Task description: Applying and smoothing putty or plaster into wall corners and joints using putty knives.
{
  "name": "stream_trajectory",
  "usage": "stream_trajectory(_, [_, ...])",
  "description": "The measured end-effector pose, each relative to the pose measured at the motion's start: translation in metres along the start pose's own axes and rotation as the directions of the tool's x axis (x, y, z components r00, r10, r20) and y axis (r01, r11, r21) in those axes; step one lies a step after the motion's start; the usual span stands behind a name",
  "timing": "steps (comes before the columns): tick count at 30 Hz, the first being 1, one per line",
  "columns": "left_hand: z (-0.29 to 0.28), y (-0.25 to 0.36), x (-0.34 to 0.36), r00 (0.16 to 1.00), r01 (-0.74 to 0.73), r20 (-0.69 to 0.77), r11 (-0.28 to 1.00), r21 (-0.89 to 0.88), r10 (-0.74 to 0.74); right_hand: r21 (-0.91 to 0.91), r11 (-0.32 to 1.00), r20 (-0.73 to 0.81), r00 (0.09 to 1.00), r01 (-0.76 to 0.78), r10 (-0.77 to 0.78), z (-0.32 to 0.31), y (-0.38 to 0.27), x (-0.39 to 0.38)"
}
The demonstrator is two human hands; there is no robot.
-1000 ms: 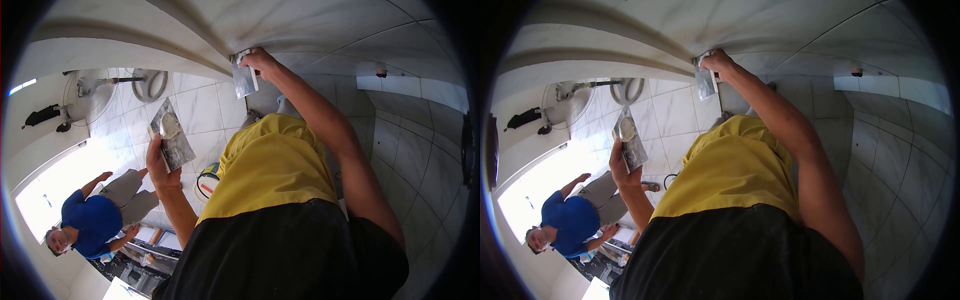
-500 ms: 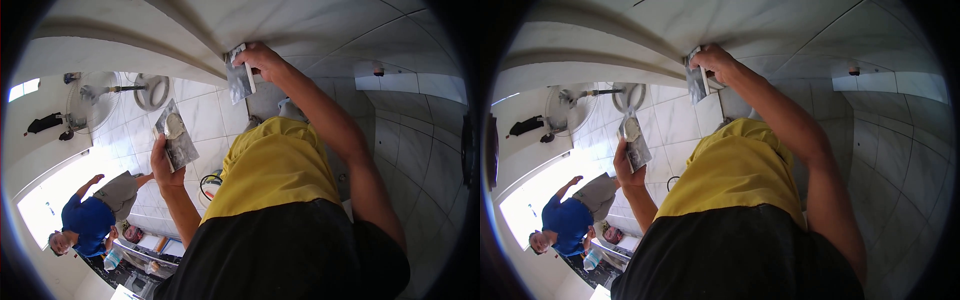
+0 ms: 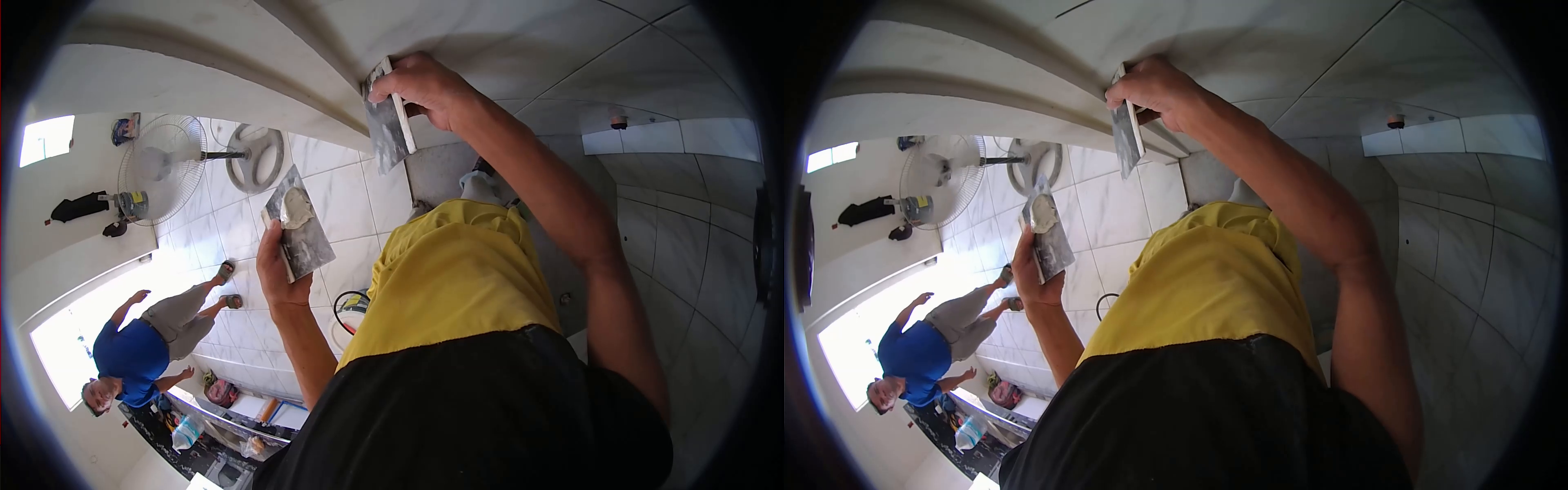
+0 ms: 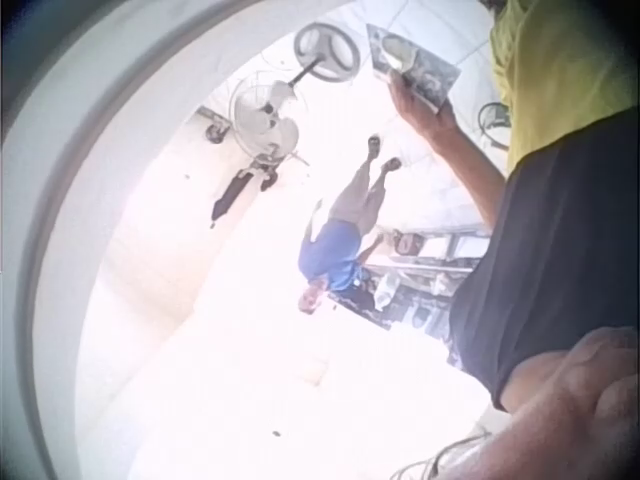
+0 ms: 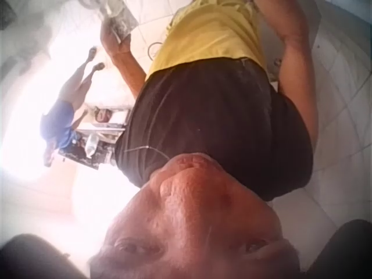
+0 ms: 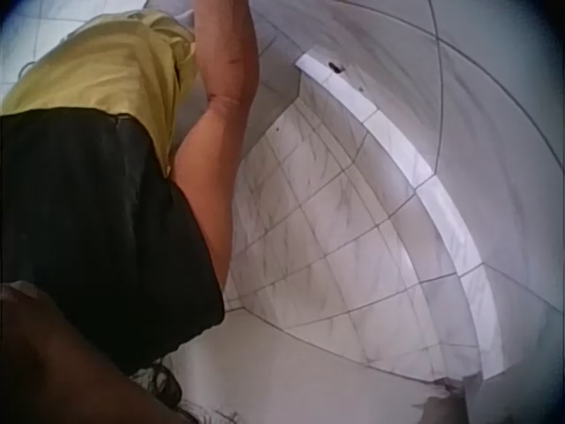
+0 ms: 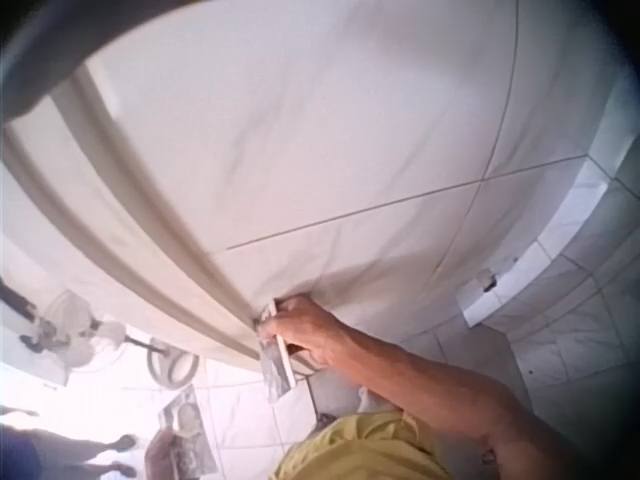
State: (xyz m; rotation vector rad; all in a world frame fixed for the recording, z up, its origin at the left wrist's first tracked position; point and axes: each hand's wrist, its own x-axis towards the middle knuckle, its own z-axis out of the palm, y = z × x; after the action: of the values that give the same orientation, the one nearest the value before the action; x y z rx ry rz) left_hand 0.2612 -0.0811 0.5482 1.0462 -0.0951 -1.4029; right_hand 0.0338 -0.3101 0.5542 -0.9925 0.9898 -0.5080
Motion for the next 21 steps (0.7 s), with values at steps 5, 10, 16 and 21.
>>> stream_trajectory(5, [0.001,0.000,-0.001,1.000,0.009,0.019,1.000,0.002,-0.009,-0.015,0.998,0.024,0.998,0.061,-0.060,0.010,-0.029,-0.015])
stream_trajectory(10, [0.005,0.000,-0.001,0.999,-0.002,-0.042,1.000,-0.011,0.002,-0.042,0.991,0.020,0.992,0.129,-0.128,0.013,-0.060,-0.042])
stream_trajectory(16, [0.008,-0.002,-0.004,0.998,-0.018,-0.065,1.000,-0.018,0.017,0.101,0.988,-0.004,0.993,0.114,-0.114,-0.043,-0.023,-0.049])
stream_trajectory(21, [0.013,0.001,-0.005,0.999,-0.014,-0.036,1.000,-0.017,0.014,0.040,0.993,-0.095,0.989,-0.113,0.116,-0.048,0.058,0.000])
